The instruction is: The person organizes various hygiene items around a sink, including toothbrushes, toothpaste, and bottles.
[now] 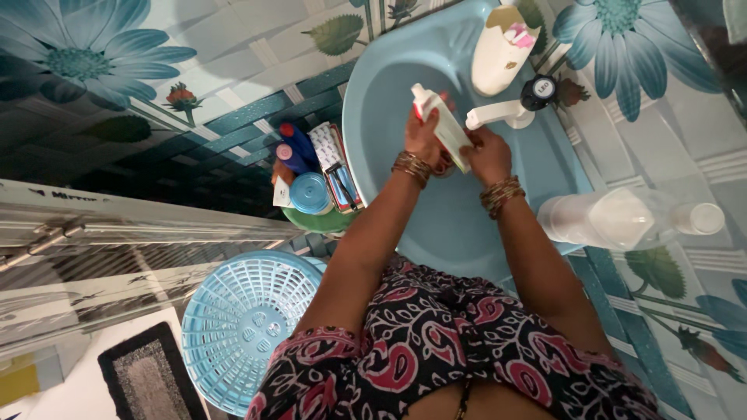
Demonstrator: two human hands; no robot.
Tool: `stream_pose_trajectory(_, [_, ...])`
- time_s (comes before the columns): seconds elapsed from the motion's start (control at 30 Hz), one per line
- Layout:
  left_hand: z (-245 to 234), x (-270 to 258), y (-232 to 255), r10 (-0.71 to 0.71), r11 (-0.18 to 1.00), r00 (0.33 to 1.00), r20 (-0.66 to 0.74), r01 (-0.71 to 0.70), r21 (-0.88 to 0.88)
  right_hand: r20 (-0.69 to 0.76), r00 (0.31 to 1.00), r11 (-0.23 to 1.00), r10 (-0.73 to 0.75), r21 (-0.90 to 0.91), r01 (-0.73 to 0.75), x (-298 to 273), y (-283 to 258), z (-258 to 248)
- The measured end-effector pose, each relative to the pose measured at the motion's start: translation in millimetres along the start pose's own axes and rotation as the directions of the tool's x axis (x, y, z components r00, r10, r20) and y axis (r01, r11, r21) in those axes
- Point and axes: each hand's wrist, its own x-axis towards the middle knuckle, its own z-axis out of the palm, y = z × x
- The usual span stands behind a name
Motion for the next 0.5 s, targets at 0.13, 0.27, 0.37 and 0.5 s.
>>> stream_pose_trajectory(0.13, [1,-4,22,0.071,0.988,0.997,-0.041,-0.076,-0.136,0.034,0.999,0.999,0.033,-0.007,-0.032,8,6,3])
stream_pose_trajectory(0.27, [10,-10,32,-0.058,0.989,0.975,-0.216,0.027,-0.143,-0.094,0.993,0.977,0.070,0.206,-0.050,19,38,24])
stream_pose_trajectory(0.37, [4,-5,32,-0.060,0.998,0.975,-0.212,0.053,-0.037,-0.155,0.986,0.987,-0.052,0.145,0.075,22,52,29])
stream_pose_trajectory(0.5, [-13,1,26,0.060,0.998,0.983,-0.174,-0.065,-0.025,-0.201,0.975,0.991,-0.099,-0.109,0.078,9,30,20])
